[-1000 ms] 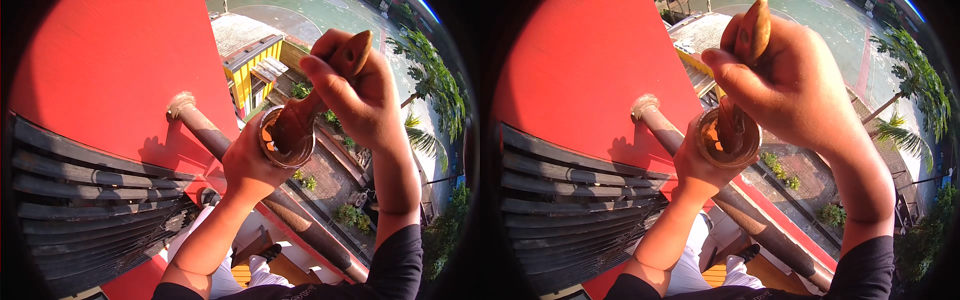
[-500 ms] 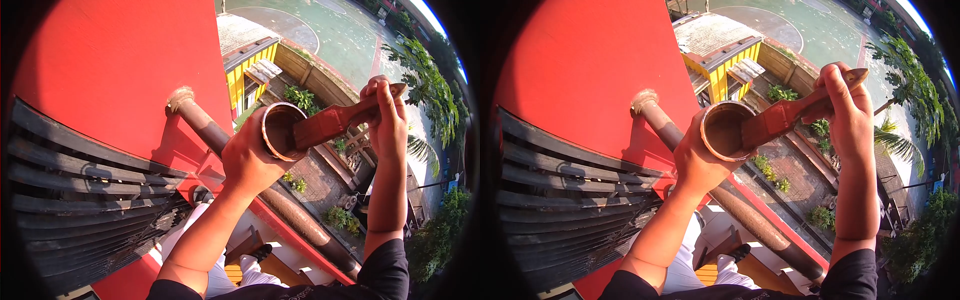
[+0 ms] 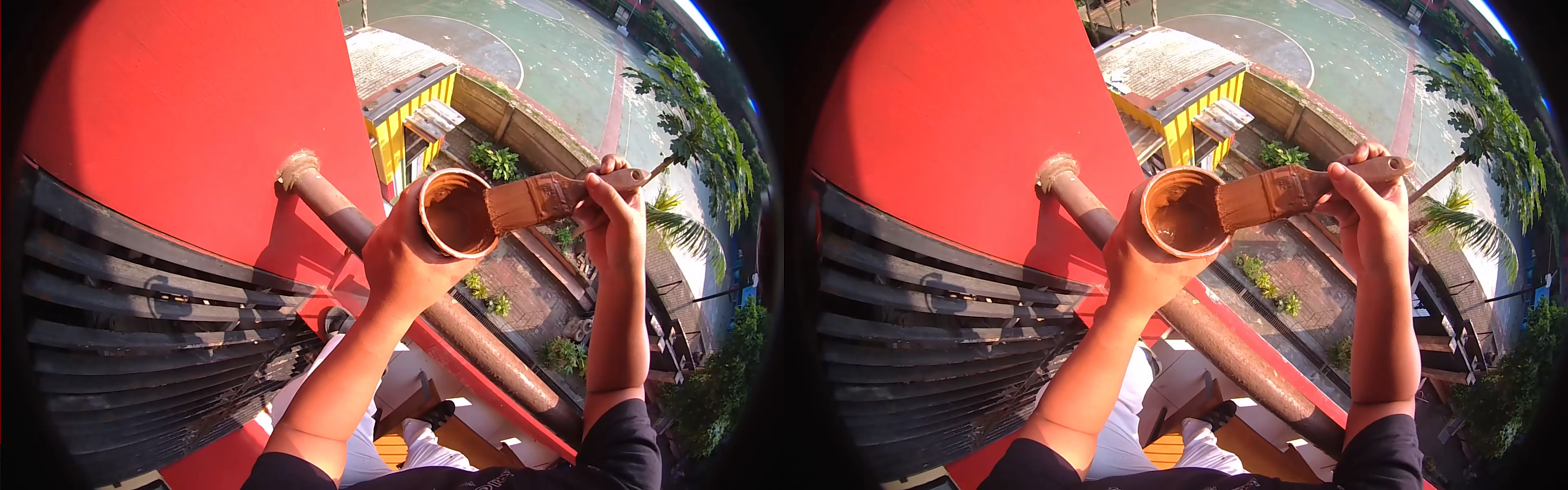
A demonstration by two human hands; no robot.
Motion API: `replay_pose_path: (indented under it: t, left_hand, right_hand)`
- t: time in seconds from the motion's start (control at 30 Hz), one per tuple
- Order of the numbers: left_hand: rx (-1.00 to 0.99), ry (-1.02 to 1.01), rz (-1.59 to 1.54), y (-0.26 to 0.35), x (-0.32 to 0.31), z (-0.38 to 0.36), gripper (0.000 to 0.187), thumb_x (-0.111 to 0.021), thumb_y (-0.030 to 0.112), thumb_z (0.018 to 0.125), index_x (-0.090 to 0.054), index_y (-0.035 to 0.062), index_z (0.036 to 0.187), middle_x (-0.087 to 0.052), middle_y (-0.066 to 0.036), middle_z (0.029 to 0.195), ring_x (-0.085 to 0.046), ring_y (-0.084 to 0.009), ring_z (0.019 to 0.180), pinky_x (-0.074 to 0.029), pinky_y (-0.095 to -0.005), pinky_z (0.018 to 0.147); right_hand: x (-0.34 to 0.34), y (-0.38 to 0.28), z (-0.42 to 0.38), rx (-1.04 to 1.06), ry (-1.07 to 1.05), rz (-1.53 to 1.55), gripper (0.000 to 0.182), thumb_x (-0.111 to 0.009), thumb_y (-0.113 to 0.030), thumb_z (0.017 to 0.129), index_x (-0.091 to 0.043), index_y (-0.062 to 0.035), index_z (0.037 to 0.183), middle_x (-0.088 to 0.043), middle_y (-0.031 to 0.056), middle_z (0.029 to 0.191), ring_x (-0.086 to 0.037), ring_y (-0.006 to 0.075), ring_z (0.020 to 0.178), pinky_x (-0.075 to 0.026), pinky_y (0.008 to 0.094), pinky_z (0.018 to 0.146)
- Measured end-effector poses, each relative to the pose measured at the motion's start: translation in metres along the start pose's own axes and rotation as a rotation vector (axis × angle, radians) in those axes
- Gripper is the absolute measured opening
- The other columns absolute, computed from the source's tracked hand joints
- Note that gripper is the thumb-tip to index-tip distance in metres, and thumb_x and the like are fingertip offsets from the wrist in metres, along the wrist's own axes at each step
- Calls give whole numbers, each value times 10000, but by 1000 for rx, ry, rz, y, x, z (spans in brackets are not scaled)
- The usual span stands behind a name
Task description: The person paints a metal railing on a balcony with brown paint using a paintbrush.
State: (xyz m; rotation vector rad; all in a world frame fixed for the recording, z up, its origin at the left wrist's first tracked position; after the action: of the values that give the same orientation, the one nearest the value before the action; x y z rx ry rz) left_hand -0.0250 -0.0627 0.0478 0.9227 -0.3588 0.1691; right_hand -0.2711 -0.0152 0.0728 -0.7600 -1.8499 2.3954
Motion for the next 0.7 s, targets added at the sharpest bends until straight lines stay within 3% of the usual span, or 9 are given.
replay_pose_path:
  t: [0.3,0.43,0.53,0.63,0.67,0.7]
  left_hand:
    - [14,23,-28,-2,3,-1,778,-928,252,563,-522,29,1188,-654,-115,1076,-660,-242,979,-538,-345,823]
    - [10,33,-24,-2,6,-1,780,-924,234,572,-515,17,1199,-649,-118,1083,-655,-247,985,-528,-341,848]
    - [-36,95,-80,-11,7,-4,754,-921,266,580,-531,56,1191,-657,-92,1068,-657,-237,981,-538,-344,829]
    - [175,-22,-514,-19,10,-5,764,-919,200,594,-504,27,1213,-625,-101,1127,-628,-215,1039,-517,-336,888]
    - [211,-18,-549,-19,20,-12,758,-909,148,611,-487,10,1226,-597,-105,1164,-605,-208,1064,-497,-334,926]
    - [164,-69,-376,-9,38,-12,783,-912,138,607,-481,4,1247,-596,-110,1175,-610,-209,1060,-500,-331,930]
  right_hand:
    - [6,-3,2,6,84,-4,250,-651,23,841,-485,-59,1009,-620,50,786,-667,158,600,-596,257,542]
    - [18,4,5,-14,7,70,232,-636,20,849,-486,-61,1005,-625,50,790,-672,150,640,-598,263,552]
    - [33,26,9,-121,53,243,161,-605,-15,873,-514,-66,995,-639,49,807,-677,141,661,-614,294,600]
    - [30,53,18,-261,140,351,223,-624,-78,871,-552,-85,1081,-672,49,851,-694,167,729,-615,308,651]
    - [24,59,23,-292,98,355,234,-619,-84,875,-559,-79,1101,-676,50,860,-692,163,731,-613,307,664]
    - [14,67,29,-328,57,365,248,-615,-91,879,-565,-74,1121,-679,52,869,-690,160,733,-611,305,677]
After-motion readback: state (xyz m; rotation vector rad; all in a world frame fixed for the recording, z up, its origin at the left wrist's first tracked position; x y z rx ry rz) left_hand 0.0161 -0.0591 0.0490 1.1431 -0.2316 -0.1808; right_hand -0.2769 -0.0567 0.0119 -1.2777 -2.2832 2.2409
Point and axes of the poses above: each hand's wrist, its own z-axis towards the middle knuckle, its own x-axis out of the back of the hand, y = z × x, the point moved 6 cm from there along z, towards the middle knuckle
